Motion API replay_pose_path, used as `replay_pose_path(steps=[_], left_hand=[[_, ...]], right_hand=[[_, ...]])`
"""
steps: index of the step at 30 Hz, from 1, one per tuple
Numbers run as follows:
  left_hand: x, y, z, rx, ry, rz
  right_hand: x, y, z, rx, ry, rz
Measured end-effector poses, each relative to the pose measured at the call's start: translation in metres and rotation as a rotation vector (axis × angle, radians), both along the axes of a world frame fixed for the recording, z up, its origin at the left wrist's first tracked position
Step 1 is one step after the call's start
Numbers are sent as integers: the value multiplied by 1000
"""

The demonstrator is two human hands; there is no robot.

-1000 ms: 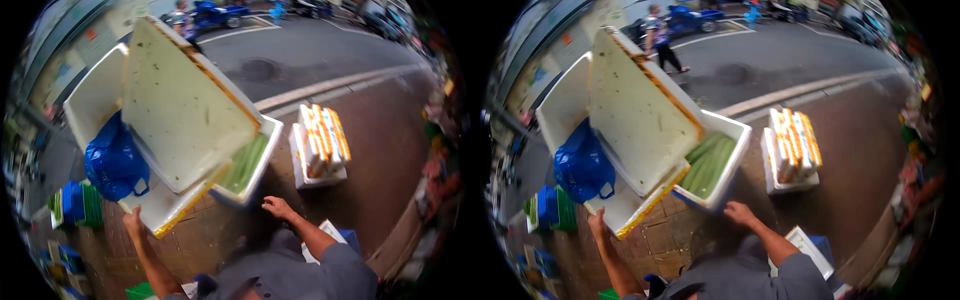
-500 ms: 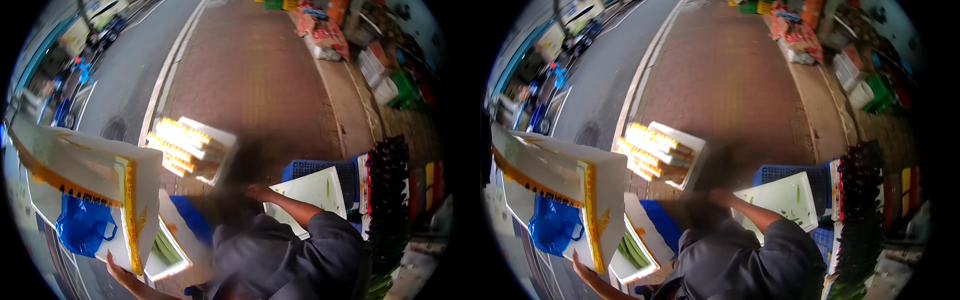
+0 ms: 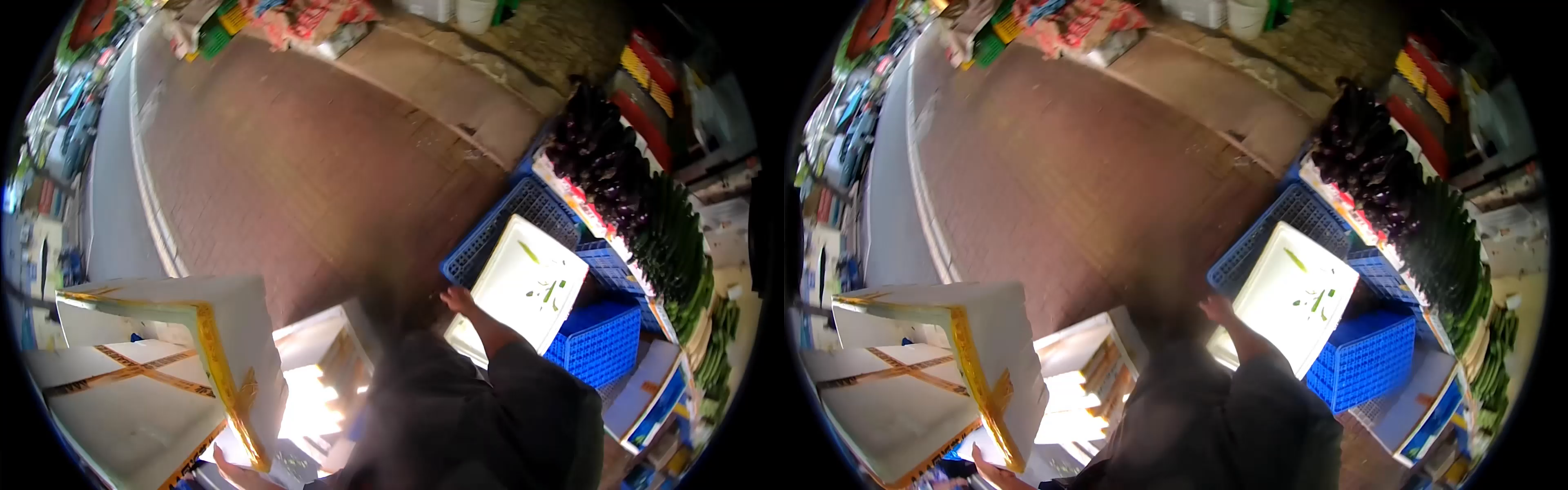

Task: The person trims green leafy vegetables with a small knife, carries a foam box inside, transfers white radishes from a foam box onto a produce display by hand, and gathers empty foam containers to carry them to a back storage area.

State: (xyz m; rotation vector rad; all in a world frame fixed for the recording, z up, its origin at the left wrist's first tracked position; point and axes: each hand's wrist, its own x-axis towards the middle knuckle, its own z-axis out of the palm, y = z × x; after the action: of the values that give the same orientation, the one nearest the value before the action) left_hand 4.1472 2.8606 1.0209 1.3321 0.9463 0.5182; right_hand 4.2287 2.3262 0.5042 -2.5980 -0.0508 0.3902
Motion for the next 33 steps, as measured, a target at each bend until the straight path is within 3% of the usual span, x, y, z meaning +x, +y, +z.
replay_pose_path(steps=[1,2,4,5,6,9,10,12,14,15,16,18,20,22,24,26,31,33], left_hand=[[42,0,-6,-9,14,-45],[84,-6,-14,-19,22,-90],[174,-23,-27,-24,36,-189],[217,-34,-31,-26,42,-244],[261,-48,-36,-29,46,-304],[391,-102,-50,-30,49,-467],[433,-125,-54,-30,50,-515],[516,-176,-61,-32,54,-596],[599,-234,-65,-34,61,-678],[637,-263,-66,-29,63,-712],[676,-293,-66,-26,80,-761],[748,-354,-66,-17,114,-866],[806,-411,-62,-9,129,-947],[860,-471,-56,5,139,-1032],[910,-531,-55,19,150,-1116],[961,-594,-66,27,170,-1184],[1097,-760,-107,58,221,-1346],[1160,-830,-112,85,248,-1412]], right_hand=[[-3,1,-23,-198,93,196],[-6,-7,-2,100,315,-31],[-15,-23,38,720,581,-717],[-11,-32,38,638,519,-671],[-4,-44,37,679,621,-848],[41,-72,18,499,392,-841],[66,-84,18,278,280,-637],[124,-110,-7,305,300,-597],[188,-137,-7,-191,131,-27],[230,-158,-8,-272,-84,-71],[275,-184,13,-43,75,-242],[358,-202,-4,-146,374,-176],[410,-224,-40,-6,-95,-245],[472,-258,29,9,94,-292],[514,-287,116,792,-194,-646],[557,-333,161,1063,-337,-825],[701,-479,203,501,-153,-907],[751,-544,287,946,-148,-1363]])
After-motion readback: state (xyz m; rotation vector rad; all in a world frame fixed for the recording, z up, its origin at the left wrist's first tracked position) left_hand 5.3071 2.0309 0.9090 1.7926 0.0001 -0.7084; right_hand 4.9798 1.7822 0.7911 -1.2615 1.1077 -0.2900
